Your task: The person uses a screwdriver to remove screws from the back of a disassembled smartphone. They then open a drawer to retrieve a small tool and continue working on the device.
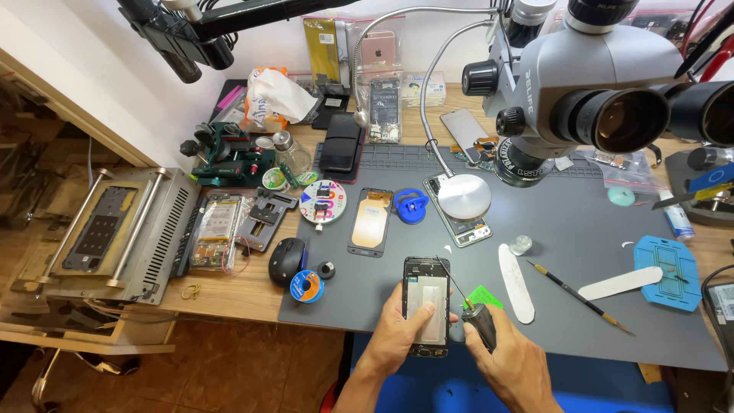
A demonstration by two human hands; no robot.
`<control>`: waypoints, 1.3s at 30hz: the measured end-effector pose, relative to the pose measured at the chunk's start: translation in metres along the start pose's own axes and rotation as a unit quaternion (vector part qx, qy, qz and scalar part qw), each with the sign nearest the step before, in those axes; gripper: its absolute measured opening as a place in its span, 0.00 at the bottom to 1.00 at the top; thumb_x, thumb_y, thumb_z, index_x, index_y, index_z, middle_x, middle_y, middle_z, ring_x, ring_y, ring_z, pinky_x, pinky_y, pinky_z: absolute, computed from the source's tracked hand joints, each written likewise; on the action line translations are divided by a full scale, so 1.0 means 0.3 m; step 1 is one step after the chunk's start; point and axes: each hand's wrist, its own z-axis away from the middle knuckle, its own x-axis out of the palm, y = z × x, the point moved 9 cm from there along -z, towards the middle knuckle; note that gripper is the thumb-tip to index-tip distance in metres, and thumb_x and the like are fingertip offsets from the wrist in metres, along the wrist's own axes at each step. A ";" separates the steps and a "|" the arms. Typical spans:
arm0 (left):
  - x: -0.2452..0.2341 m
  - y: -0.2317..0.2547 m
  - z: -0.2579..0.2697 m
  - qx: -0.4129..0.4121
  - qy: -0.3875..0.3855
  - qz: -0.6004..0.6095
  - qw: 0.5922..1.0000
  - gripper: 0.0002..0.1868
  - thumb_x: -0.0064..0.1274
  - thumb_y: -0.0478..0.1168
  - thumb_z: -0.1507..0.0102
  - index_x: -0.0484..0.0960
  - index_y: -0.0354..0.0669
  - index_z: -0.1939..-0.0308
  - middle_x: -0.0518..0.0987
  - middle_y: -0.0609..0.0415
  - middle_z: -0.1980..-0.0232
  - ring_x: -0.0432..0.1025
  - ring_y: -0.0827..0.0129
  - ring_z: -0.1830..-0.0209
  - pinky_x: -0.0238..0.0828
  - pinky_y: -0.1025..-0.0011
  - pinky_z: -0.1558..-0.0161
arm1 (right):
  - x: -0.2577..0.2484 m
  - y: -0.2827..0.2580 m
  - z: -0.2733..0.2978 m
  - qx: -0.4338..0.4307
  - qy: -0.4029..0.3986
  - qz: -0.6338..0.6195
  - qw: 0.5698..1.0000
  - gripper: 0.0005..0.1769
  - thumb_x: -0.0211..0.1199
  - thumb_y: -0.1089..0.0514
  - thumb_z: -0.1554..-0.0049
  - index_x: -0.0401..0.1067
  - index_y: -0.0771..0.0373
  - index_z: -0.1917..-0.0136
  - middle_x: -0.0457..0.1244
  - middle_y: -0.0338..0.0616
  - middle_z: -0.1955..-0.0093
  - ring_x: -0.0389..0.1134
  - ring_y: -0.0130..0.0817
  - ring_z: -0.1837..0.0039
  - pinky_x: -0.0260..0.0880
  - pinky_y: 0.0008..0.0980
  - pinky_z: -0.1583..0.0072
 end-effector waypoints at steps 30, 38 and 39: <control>-0.150 0.033 -0.076 -0.045 -0.079 -0.064 0.994 0.19 0.56 0.35 0.33 0.73 0.37 0.39 0.83 0.42 0.48 0.85 0.47 0.59 0.84 0.62 0.63 | -0.013 0.058 -0.026 -0.009 -0.025 0.077 0.997 0.29 0.52 0.26 0.43 0.65 0.36 0.34 0.72 0.30 0.45 0.73 0.49 0.48 0.74 0.46 0.44; -0.164 0.026 -0.082 -0.038 -0.085 -0.058 0.994 0.18 0.56 0.36 0.33 0.73 0.37 0.40 0.82 0.42 0.48 0.85 0.45 0.58 0.84 0.61 0.62 | -0.009 0.069 -0.027 0.006 -0.033 0.070 0.997 0.30 0.51 0.27 0.43 0.64 0.35 0.32 0.72 0.30 0.42 0.73 0.49 0.46 0.74 0.46 0.42; -0.164 0.025 -0.082 -0.038 -0.083 -0.057 0.994 0.19 0.56 0.37 0.33 0.73 0.37 0.40 0.83 0.41 0.47 0.85 0.46 0.58 0.85 0.61 0.63 | -0.009 0.068 -0.027 0.001 -0.026 0.071 0.997 0.30 0.52 0.27 0.43 0.64 0.36 0.32 0.72 0.30 0.44 0.74 0.49 0.48 0.74 0.47 0.43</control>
